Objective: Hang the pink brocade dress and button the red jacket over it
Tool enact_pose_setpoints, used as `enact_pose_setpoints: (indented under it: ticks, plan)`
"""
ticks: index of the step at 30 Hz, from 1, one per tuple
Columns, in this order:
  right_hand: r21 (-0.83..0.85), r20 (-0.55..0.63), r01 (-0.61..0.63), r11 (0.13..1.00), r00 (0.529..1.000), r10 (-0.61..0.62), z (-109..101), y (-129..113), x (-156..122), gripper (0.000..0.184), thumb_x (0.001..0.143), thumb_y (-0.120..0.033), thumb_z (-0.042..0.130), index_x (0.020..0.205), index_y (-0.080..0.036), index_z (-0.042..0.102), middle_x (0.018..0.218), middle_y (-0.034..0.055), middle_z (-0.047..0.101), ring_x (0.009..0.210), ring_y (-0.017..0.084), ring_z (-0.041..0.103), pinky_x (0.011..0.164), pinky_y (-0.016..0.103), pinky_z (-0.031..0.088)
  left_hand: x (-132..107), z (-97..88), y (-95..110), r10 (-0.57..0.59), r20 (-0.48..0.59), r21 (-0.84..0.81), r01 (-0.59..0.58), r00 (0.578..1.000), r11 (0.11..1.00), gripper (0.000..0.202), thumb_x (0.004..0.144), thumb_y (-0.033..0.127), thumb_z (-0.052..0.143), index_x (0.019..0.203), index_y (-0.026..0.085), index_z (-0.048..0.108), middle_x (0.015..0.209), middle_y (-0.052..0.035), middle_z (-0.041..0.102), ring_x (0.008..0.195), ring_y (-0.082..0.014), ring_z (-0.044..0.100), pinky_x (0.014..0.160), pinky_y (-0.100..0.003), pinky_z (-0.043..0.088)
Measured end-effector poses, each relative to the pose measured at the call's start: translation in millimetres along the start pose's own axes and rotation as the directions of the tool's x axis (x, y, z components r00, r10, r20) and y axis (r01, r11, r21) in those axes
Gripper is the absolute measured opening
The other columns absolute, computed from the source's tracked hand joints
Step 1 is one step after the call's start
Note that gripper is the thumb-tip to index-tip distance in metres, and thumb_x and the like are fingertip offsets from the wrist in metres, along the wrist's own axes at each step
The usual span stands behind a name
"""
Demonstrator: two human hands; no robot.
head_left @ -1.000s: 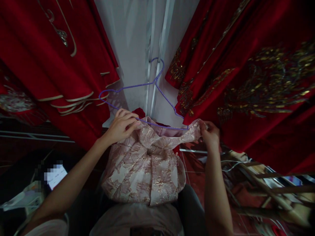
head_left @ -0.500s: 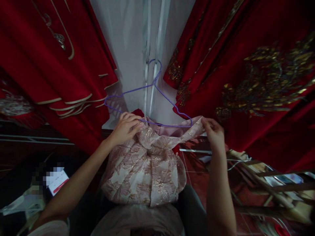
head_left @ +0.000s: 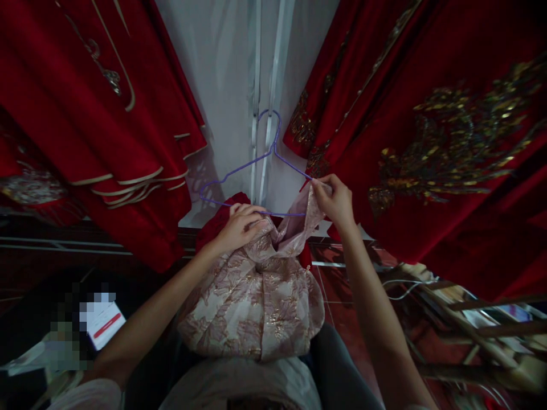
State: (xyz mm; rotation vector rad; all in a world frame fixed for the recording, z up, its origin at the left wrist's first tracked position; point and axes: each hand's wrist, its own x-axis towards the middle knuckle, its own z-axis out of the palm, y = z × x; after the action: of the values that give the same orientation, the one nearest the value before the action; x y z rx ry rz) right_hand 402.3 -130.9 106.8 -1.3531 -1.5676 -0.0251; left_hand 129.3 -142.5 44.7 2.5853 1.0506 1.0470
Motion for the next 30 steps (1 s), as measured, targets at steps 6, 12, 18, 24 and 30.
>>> enact_pose_setpoints:
  ticks: [6, 12, 18, 24, 30]
  plan:
    - [-0.005, -0.001, 0.015, 1.0, 1.0, -0.015, 5, 2, 1, 0.036, 0.084, -0.054, 0.051, 0.082, -0.019, 0.06, 0.077, 0.0029, 0.067, 0.065, 0.016, 0.058, 0.061, 0.024, 0.04, 10, -22.3, -14, 0.002, -0.031, -0.078, -0.004, 1.0, 0.997, 0.03, 0.094, 0.04, 0.042, 0.097, 0.024, 0.067, 0.108, -0.004, 0.066, 0.102, -0.0177, 0.058, 0.095, -0.038, 0.037]
    - [-0.019, -0.01, 0.039, 0.999, 0.999, -0.039, -6, 1, 3, 0.037, 0.087, -0.054, 0.05, 0.08, -0.019, 0.061, 0.07, 0.0014, 0.064, 0.06, 0.014, 0.054, 0.058, 0.023, 0.037, -9, -59.3, -92, -0.374, -0.523, 0.16, 0.519, 0.766, 0.839, 0.039, 0.087, 0.052, 0.047, 0.087, 0.019, 0.068, 0.11, -0.0106, 0.059, 0.108, -0.0279, 0.05, 0.095, -0.045, 0.035]
    - [-0.028, -0.025, 0.04, 0.999, 0.999, -0.04, -3, 3, 6, 0.038, 0.086, -0.055, 0.05, 0.081, -0.019, 0.061, 0.071, 0.0021, 0.065, 0.059, 0.014, 0.053, 0.059, 0.024, 0.037, -34, -77.9, -152, -0.54, -0.333, 0.003, 0.574, 0.773, 0.819, 0.036, 0.082, 0.051, 0.05, 0.072, 0.02, 0.064, 0.073, -0.0043, 0.064, 0.089, -0.0236, 0.056, 0.084, -0.034, 0.042]
    - [-0.038, -0.019, 0.036, 0.999, 0.999, -0.036, -3, 4, 7, 0.041, 0.085, -0.057, 0.049, 0.08, -0.019, 0.061, 0.071, 0.0023, 0.064, 0.06, 0.014, 0.053, 0.058, 0.024, 0.037, -41, -74.7, -160, -0.549, -0.29, -0.155, 0.528, 0.784, 0.835, 0.038, 0.081, 0.054, 0.05, 0.074, 0.019, 0.064, 0.071, -0.0023, 0.064, 0.082, -0.0204, 0.057, 0.079, -0.03, 0.045]
    - [-0.041, 0.008, 0.044, 0.998, 0.999, -0.044, -7, 0, 6, 0.04, 0.085, -0.058, 0.049, 0.079, -0.02, 0.06, 0.068, 0.0014, 0.062, 0.058, 0.013, 0.051, 0.057, 0.024, 0.038, -16, -78.1, -151, -0.441, -0.366, -0.278, 0.356, 0.82, 0.892, 0.047, 0.081, 0.06, 0.05, 0.09, 0.018, 0.069, 0.094, -0.0064, 0.068, 0.091, -0.0196, 0.06, 0.087, -0.03, 0.046]
